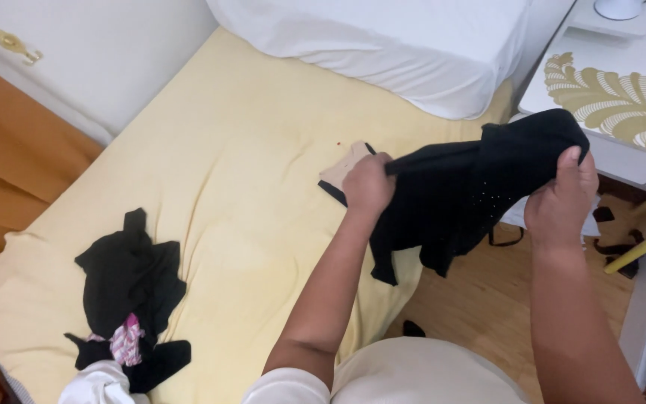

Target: The person folds several items of clothing on a bed, including a black t-shirt with a graphic, a plain black t-shirt, and a black long-sleeved top. They smooth out each garment and fold it neatly into a compact stack.

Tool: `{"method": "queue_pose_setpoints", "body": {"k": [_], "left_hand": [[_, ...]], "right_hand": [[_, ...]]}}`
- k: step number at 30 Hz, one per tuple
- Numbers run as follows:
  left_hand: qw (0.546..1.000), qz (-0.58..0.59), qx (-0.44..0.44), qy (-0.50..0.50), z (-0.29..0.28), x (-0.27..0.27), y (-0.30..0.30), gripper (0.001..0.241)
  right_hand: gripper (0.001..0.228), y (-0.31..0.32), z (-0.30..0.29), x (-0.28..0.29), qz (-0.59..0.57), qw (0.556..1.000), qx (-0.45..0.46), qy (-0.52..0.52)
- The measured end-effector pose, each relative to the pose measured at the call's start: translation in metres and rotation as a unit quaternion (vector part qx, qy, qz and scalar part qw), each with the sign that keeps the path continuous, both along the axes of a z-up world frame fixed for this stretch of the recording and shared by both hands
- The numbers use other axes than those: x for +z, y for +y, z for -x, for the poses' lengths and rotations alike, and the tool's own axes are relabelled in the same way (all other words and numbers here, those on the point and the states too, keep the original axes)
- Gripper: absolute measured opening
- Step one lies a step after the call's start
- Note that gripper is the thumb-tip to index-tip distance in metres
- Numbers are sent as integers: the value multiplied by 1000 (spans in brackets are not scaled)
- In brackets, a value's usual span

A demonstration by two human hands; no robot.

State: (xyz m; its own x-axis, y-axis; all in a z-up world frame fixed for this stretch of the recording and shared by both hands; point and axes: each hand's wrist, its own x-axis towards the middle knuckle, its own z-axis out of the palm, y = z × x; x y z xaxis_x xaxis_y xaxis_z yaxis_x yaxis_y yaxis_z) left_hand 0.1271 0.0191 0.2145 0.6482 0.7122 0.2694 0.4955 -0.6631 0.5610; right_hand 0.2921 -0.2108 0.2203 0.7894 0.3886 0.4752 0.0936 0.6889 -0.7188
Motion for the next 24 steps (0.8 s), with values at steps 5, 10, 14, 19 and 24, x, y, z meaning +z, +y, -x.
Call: {"method": "queue_pose_setpoints", "body": {"k": [5, 10, 14, 19, 24], "left_hand": [[975, 162, 53, -140, -17, -51, 28, 29], [602, 764, 37, -227, -15, -4, 6, 50], [772, 576, -103, -247, -10, 4, -14, 40], [897, 263, -268, -231, -12, 6, -37, 32], [580, 683, -361, -260, -10, 19, -31, 44]], "right_hand": [[36, -19, 29, 9, -26, 992, 121, -18], [33, -25, 23, -34, 230, 942, 194, -146], [37, 1, 83, 56, 215, 886, 267, -313], [36, 23, 64, 39, 271, 938, 4, -215], [27, 36, 31, -34, 382, 924, 19, 23]]}}
